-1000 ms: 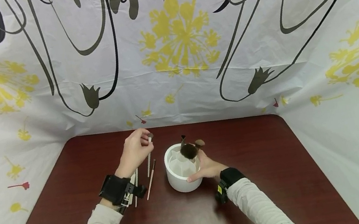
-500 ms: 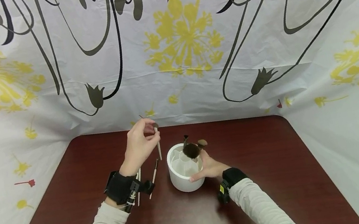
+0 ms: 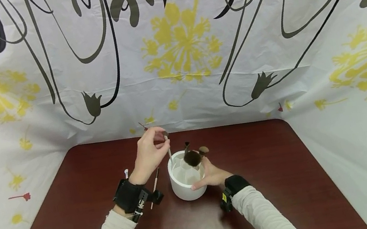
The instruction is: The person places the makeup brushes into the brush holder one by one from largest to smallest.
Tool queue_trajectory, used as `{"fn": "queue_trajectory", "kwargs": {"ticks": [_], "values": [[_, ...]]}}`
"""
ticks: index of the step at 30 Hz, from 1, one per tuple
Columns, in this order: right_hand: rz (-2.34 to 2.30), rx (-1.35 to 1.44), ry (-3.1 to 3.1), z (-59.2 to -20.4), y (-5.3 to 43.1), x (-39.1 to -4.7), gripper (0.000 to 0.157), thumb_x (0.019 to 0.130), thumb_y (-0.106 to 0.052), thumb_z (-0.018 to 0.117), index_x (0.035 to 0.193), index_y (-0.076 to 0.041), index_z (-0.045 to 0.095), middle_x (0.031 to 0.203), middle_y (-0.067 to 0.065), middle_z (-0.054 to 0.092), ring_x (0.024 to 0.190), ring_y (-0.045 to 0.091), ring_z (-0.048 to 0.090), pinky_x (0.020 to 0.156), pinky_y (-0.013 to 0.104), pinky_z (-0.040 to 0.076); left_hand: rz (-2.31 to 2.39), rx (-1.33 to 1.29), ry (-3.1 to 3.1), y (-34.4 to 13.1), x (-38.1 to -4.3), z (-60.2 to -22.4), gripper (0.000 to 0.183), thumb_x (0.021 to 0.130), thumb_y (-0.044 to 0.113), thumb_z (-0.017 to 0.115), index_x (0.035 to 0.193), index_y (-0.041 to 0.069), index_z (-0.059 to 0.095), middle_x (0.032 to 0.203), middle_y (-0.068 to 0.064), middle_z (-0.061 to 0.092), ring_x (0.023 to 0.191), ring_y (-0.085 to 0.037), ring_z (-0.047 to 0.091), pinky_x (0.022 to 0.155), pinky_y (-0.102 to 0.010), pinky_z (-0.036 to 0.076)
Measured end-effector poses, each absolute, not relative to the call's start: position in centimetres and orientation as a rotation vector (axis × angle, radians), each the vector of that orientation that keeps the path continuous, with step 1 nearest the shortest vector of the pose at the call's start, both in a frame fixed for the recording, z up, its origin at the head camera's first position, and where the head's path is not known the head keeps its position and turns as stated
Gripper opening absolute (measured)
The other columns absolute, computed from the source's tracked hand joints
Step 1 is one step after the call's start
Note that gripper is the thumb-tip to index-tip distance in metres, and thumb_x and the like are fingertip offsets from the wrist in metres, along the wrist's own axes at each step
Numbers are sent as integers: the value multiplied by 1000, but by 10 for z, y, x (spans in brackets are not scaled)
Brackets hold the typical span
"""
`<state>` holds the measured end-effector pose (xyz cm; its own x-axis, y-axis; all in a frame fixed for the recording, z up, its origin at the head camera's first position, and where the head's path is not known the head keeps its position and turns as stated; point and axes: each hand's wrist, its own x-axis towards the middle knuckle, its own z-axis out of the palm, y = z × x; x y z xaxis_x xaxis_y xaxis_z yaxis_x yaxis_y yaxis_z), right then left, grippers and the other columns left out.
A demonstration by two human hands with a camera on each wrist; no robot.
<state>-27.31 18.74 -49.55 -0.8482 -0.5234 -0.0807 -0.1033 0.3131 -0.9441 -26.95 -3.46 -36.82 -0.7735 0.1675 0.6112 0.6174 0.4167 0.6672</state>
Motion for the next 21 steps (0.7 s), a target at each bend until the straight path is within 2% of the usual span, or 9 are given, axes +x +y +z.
{"fn": "queue_trajectory", "kwargs": {"ticks": [11, 21], "values": [[-1490, -551, 2262, -495, 182, -272, 105, 65, -18, 81, 140, -6, 9, 138, 16, 25, 123, 27, 32, 100, 42, 26, -1359, -606, -2277, -36, -278, -395, 24, 76, -3, 63, 97, 4, 56, 89, -6, 56, 78, -15, 60, 66, -18, 50], [-1454, -541, 2267, -466, 179, -261, 101, 66, -15, 79, 138, 0, 10, 137, 21, 25, 124, 30, 29, 102, 44, 22, -1348, -592, -2322, -35, -285, -410, 26, 74, -4, 65, 97, 4, 56, 85, -7, 56, 76, -16, 60, 64, -17, 50]]}}
